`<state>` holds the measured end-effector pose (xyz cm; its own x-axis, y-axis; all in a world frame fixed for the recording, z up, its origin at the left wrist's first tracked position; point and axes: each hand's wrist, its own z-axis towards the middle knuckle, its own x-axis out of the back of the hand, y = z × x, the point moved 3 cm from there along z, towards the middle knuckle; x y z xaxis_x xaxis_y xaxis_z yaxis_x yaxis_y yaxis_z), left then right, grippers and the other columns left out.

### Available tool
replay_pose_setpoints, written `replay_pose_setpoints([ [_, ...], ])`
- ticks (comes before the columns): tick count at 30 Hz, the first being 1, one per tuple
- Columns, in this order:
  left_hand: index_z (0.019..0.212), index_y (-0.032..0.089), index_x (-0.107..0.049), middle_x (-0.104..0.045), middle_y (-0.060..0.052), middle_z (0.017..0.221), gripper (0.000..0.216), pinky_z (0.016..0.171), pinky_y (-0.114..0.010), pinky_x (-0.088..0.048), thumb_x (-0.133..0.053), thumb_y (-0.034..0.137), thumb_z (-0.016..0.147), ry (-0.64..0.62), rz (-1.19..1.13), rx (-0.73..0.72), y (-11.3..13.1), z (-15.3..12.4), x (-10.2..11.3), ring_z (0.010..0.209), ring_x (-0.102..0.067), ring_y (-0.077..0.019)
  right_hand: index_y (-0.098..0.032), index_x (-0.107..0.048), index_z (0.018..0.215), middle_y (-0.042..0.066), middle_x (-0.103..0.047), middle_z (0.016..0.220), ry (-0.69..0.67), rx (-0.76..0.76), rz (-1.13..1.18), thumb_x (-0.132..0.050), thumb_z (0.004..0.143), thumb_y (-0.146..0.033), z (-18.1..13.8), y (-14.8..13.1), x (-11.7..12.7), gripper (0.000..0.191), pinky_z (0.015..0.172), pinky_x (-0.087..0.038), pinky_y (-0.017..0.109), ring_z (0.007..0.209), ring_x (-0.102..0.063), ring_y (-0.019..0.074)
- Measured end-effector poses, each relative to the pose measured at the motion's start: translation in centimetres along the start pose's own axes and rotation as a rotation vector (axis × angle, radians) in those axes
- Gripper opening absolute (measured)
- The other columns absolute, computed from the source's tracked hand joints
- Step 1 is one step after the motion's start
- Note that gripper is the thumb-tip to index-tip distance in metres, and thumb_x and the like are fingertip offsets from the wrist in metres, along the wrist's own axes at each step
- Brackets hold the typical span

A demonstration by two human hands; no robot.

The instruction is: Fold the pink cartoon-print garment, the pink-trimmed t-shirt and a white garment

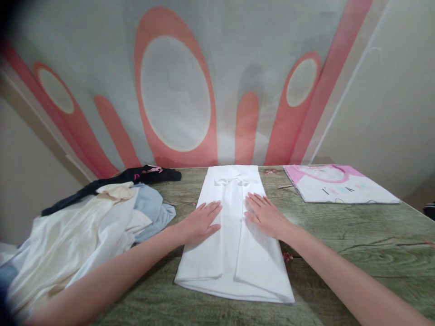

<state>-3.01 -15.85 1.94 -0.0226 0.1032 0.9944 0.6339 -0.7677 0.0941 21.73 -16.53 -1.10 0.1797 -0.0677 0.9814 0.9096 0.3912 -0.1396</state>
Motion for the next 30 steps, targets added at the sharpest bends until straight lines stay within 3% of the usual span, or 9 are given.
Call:
replay_pose_setpoints([
  [5, 0.141, 0.019, -0.019, -0.012, -0.007, 0.148, 0.06, 0.109, -0.039, -0.007, -0.024, 0.052, 0.091, -0.028, -0.05, -0.052, 3.4, -3.0, -0.1, 0.136, -0.007, -0.0206, -0.015, -0.022, 0.141, 0.009, -0.022, 0.147, -0.022, 0.058, -0.002, -0.026, 0.089, -0.053, -3.0, -3.2, -0.3, 0.065, 0.109, -0.019, 0.042, 0.134, -0.018, 0.0227],
  [11, 0.141, 0.022, -0.021, -0.016, -0.004, 0.147, 0.053, 0.11, -0.036, -0.009, -0.024, 0.046, 0.093, -0.079, -0.209, -0.205, 5.6, -5.3, 1.3, 0.135, -0.012, -0.018, -0.016, -0.024, 0.141, 0.009, -0.024, 0.146, -0.007, 0.05, 0.015, -0.026, 0.089, -0.052, -3.3, -3.6, -0.2, 0.063, 0.108, -0.019, 0.044, 0.134, -0.02, 0.0231],
  [13, 0.139, 0.023, -0.025, -0.019, -0.001, 0.147, 0.046, 0.11, -0.03, -0.013, -0.02, 0.038, 0.096, -0.082, -0.288, -0.249, 5.1, -5.3, 2.0, 0.135, -0.015, -0.0137, -0.015, -0.026, 0.14, 0.01, -0.026, 0.145, -0.021, 0.042, 0.022, -0.027, 0.088, -0.053, -3.1, -3.5, -0.1, 0.063, 0.108, -0.02, 0.045, 0.133, -0.021, 0.0234],
  [15, 0.138, 0.021, -0.028, -0.02, -0.001, 0.147, 0.045, 0.109, -0.027, -0.017, -0.019, 0.033, 0.096, -0.022, -0.308, -0.187, 3.7, -4.8, 2.2, 0.134, -0.015, -0.0124, -0.015, -0.03, 0.138, 0.011, -0.03, 0.144, -0.031, 0.039, 0.042, -0.03, 0.088, -0.052, -3.0, -3.6, 0.2, 0.062, 0.107, -0.021, 0.046, 0.132, -0.024, 0.024],
  [20, 0.135, 0.016, -0.034, -0.024, -0.007, 0.145, 0.046, 0.11, -0.037, -0.013, -0.031, 0.034, 0.093, 0.095, -0.12, 0.039, -0.2, -3.6, 0.4, 0.134, -0.019, -0.019, -0.017, -0.046, 0.127, 0.011, -0.039, 0.138, 0.029, 0.112, 0.146, -0.046, 0.084, -0.036, -2.3, -5.2, 2.0, 0.046, 0.105, -0.026, 0.042, 0.127, -0.033, 0.0246],
  [25, 0.137, 0.017, -0.028, -0.024, -0.008, 0.145, 0.049, 0.109, -0.04, -0.013, -0.031, 0.038, 0.093, 0.126, -0.05, 0.044, -0.6, -3.7, -0.8, 0.134, -0.019, -0.0197, -0.018, -0.057, 0.11, 0.007, -0.062, 0.1, 0.034, 0.051, 0.379, -0.045, 0.083, -0.024, 0.3, -7.1, 2.3, 0.03, 0.081, -0.044, 0.031, 0.087, -0.058, 0.0179],
  [30, 0.135, 0.015, -0.031, -0.026, -0.009, 0.144, 0.048, 0.11, -0.038, -0.016, -0.033, 0.037, 0.092, 0.196, -0.091, 0.039, -0.8, -4.1, -0.9, 0.134, -0.019, -0.0193, -0.019, -0.055, 0.11, 0.002, -0.063, 0.081, 0.054, -0.086, 0.507, -0.046, 0.083, -0.026, 3.6, -8.1, 1.3, 0.029, 0.064, -0.042, 0.026, 0.066, -0.057, 0.0142],
])
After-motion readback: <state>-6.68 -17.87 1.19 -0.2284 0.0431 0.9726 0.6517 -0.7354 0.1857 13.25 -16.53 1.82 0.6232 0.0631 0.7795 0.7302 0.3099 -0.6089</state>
